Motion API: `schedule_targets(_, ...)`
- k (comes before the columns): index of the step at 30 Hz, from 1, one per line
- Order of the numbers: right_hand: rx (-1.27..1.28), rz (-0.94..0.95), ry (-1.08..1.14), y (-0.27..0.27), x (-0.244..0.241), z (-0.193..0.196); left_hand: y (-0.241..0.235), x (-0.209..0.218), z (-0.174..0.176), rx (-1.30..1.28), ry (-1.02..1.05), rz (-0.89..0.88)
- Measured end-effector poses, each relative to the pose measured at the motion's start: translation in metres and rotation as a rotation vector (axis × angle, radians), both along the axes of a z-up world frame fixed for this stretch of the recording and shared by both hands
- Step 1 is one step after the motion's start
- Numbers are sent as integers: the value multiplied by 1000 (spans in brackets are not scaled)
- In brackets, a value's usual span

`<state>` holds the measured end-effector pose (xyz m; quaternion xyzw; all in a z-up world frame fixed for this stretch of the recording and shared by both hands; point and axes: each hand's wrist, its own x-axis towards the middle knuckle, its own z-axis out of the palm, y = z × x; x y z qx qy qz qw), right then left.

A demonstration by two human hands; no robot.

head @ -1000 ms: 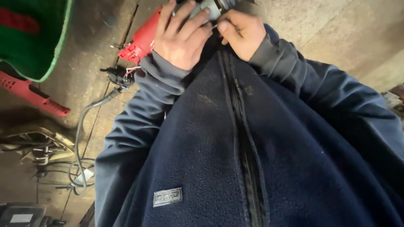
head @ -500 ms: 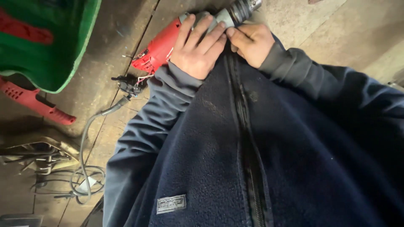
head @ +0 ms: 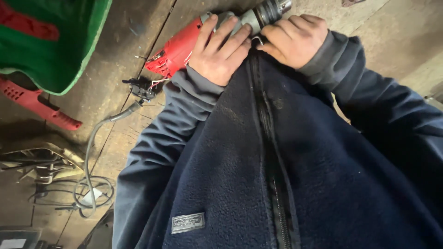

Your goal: Repairing or maintaining a Milwaukee power tool using a small tool to manipulate parts.

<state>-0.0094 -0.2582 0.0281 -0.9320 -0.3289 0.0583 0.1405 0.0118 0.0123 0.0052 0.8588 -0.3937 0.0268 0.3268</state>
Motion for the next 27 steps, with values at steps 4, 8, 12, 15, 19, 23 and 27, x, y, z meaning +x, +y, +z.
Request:
schedule_targets(4, 13, 178, -288, 14, 36, 18, -3, -1, -5, -23, 16, 15)
schedule_targets(8, 25, 317, -290, 7, 35, 7, -1, -3, -5, -17, 41, 13)
schedule_targets(12, 78, 335, -187, 3, 34, 3, 0, -1, -7, -32, 52, 3)
schedule_targets(15, 208, 249, -32, 1, 27, -11, 0, 0, -8, -41, 52, 11)
schedule_targets(19, 135, 158, 52, 6, 26, -12, -3, 1, -6, -21, 17, 23)
schedule_targets(23, 276, -143, 388, 15, 11, -5, -2, -1, -4, -42, 29, 30)
schedule_targets(27, 370, -491, 719, 35, 21, 12, -3, 3, -7, -64, 26, 22)
